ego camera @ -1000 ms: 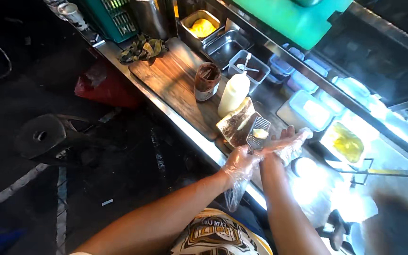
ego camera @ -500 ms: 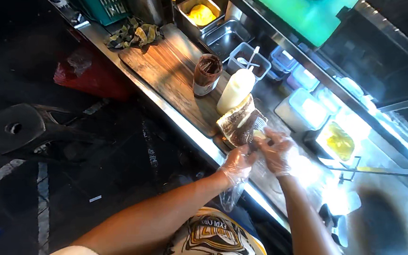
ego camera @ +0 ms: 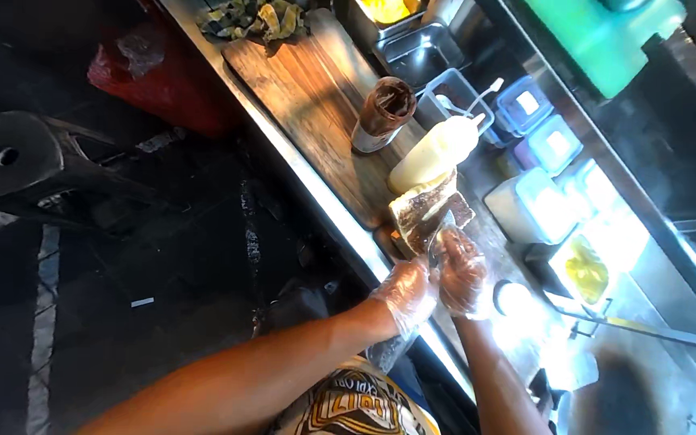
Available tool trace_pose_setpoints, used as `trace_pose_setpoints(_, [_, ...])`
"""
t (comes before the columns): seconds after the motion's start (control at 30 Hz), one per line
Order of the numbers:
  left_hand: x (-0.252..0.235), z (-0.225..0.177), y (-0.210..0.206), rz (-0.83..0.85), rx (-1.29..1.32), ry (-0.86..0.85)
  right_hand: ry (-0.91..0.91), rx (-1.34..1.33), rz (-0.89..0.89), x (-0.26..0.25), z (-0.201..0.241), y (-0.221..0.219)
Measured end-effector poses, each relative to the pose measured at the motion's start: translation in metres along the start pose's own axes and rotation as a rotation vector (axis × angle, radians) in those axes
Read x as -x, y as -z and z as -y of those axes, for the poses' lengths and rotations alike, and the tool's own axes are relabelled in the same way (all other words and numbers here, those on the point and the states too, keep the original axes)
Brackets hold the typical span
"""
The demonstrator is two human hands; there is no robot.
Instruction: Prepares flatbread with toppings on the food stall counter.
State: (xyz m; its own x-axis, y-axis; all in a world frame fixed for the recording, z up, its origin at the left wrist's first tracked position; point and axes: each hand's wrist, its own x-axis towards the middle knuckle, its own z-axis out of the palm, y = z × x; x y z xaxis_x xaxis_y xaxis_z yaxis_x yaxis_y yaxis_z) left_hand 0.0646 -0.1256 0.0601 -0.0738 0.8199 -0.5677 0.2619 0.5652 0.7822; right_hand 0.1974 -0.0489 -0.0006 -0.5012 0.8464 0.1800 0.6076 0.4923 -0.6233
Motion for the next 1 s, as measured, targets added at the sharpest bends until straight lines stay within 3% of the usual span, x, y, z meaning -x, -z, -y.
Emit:
trace_pose_setpoints(0.13, [0.007,-0.009,0.011,0.073,-0.091,0.052,-0.018,0.134,-0.03,-0.004,0.004,-0.005])
trace_pose_setpoints(0.27, [0.01,-0.013,0.014,0.127,-0.188,0.086,-0.06,-0.068,-0.076,0.008,0.018,-0.011])
trace_pose_setpoints(0.4, [0.012,-0.009,0.022,0.136,-0.16,0.079,-0.16,-0.016,-0.024,0.001,0.012,-0.013])
trace_pose_setpoints(0.5, [0.014,-0.011,0.026,0.128,-0.137,0.088,-0.083,-0.23,-0.071,0.009,0.021,-0.016])
trace_pose_setpoints(0.63, [0.017,-0.012,0.028,0.126,-0.18,0.034,-0.158,-0.09,-0.012,0.0,0.011,-0.014])
trace_pose_setpoints(0.77, [0.017,-0.008,0.028,0.129,-0.149,0.023,-0.027,-0.243,-0.061,0.009,0.019,-0.017])
trace_pose_setpoints(0.9, [0.019,-0.007,0.032,0.126,-0.139,-0.006,-0.154,-0.1,-0.044,0.0,0.015,-0.017])
trace_pose_setpoints(1.0, [0.018,-0.01,0.034,0.137,-0.128,0.013,-0.037,-0.336,-0.084,0.007,0.017,-0.02])
